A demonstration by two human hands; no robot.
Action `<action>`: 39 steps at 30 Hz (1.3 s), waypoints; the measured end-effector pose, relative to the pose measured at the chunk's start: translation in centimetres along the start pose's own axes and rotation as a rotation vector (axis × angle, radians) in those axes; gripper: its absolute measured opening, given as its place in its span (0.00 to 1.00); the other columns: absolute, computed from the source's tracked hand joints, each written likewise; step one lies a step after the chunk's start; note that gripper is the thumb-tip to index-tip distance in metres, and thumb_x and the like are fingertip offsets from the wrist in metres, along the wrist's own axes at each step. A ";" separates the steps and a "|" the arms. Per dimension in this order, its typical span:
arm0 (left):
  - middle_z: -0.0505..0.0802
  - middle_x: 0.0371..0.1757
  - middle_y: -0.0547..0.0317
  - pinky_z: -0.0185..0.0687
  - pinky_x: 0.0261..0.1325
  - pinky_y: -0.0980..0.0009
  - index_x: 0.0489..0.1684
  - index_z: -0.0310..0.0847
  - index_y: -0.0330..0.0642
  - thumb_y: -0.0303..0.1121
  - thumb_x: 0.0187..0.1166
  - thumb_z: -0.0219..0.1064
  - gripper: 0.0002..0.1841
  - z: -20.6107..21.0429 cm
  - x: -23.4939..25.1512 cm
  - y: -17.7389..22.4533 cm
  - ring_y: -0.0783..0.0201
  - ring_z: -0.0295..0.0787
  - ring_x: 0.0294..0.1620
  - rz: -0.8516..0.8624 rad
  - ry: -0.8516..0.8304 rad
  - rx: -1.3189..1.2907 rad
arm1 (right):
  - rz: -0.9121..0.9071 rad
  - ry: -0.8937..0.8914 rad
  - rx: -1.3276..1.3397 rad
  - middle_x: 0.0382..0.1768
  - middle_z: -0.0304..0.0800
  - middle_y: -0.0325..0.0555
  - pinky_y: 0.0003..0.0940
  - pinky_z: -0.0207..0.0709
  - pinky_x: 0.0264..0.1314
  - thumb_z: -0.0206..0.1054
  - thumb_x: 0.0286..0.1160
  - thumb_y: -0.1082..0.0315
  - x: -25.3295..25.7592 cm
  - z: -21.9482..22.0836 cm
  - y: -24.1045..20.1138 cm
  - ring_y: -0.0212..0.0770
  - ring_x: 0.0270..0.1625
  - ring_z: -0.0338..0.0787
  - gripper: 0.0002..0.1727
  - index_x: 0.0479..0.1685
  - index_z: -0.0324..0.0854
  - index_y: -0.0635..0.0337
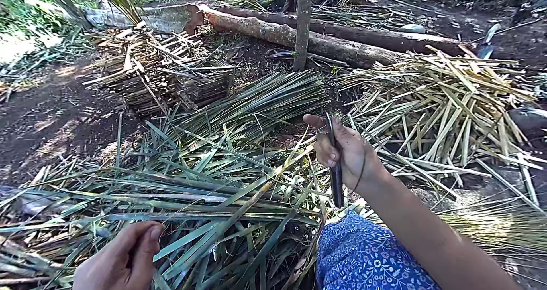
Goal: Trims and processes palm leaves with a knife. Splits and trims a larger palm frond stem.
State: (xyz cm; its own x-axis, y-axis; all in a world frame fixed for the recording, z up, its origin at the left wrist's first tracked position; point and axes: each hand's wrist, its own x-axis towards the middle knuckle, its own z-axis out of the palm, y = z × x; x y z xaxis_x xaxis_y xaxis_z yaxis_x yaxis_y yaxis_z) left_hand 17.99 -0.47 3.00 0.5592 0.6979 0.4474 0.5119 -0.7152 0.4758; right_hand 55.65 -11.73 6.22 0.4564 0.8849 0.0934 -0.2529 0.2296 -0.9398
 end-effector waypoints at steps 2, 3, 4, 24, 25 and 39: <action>0.86 0.27 0.52 0.72 0.33 0.83 0.44 0.81 0.25 0.38 0.92 0.52 0.21 -0.2 -0.1 -0.6 0.80 0.77 0.26 0.006 0.009 -0.015 | -0.017 0.016 -0.016 0.10 0.66 0.27 0.16 0.67 0.18 0.30 0.96 0.53 0.0 -0.3 -0.1 0.22 0.11 0.67 0.32 0.69 0.80 0.58; 0.86 0.27 0.53 0.72 0.33 0.84 0.43 0.81 0.25 0.38 0.92 0.52 0.21 -0.3 -0.1 -0.8 0.81 0.77 0.26 0.014 0.016 -0.025 | -0.034 0.020 -0.030 0.10 0.66 0.28 0.16 0.67 0.18 0.31 0.96 0.53 -0.1 -0.4 -0.1 0.22 0.11 0.67 0.32 0.69 0.80 0.58; 0.86 0.27 0.53 0.71 0.33 0.85 0.43 0.81 0.26 0.38 0.92 0.52 0.20 -0.2 -0.1 -0.9 0.82 0.76 0.27 0.021 0.022 -0.033 | -0.053 0.023 -0.041 0.10 0.66 0.28 0.16 0.67 0.17 0.32 0.96 0.53 -0.1 -0.4 0.0 0.22 0.11 0.67 0.32 0.69 0.81 0.59; 0.85 0.26 0.54 0.73 0.32 0.79 0.44 0.82 0.25 0.41 0.91 0.52 0.22 -2.2 -0.2 -4.4 0.78 0.76 0.25 -0.107 0.142 0.093 | -0.166 0.244 0.124 0.10 0.64 0.25 0.16 0.64 0.16 0.25 0.96 0.48 1.3 -3.3 -1.0 0.22 0.10 0.65 0.34 0.66 0.80 0.52; 0.85 0.28 0.51 0.75 0.32 0.75 0.46 0.81 0.24 0.40 0.91 0.52 0.22 -2.5 -0.3 -5.2 0.75 0.77 0.25 -0.138 0.176 0.094 | -0.173 0.278 0.150 0.10 0.63 0.25 0.16 0.64 0.16 0.25 0.95 0.47 1.4 -3.7 -1.2 0.22 0.10 0.65 0.35 0.65 0.79 0.51; 0.88 0.29 0.62 0.76 0.33 0.88 0.44 0.86 0.36 0.37 0.89 0.56 0.15 5.4 1.5 6.8 0.83 0.79 0.27 0.096 0.068 -0.288 | 0.016 -0.557 -0.404 0.21 0.77 0.18 0.11 0.64 0.24 0.74 0.73 0.57 -3.3 5.2 3.0 0.12 0.20 0.69 0.32 0.77 0.75 0.60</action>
State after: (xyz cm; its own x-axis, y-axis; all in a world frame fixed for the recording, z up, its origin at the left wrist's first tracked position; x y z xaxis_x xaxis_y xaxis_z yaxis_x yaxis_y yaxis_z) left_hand 25.84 -4.44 2.78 0.5465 0.6357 0.5453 0.2482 -0.7447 0.6195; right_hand 48.99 -11.85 4.80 -0.0790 0.9882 0.1313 0.1317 0.1409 -0.9812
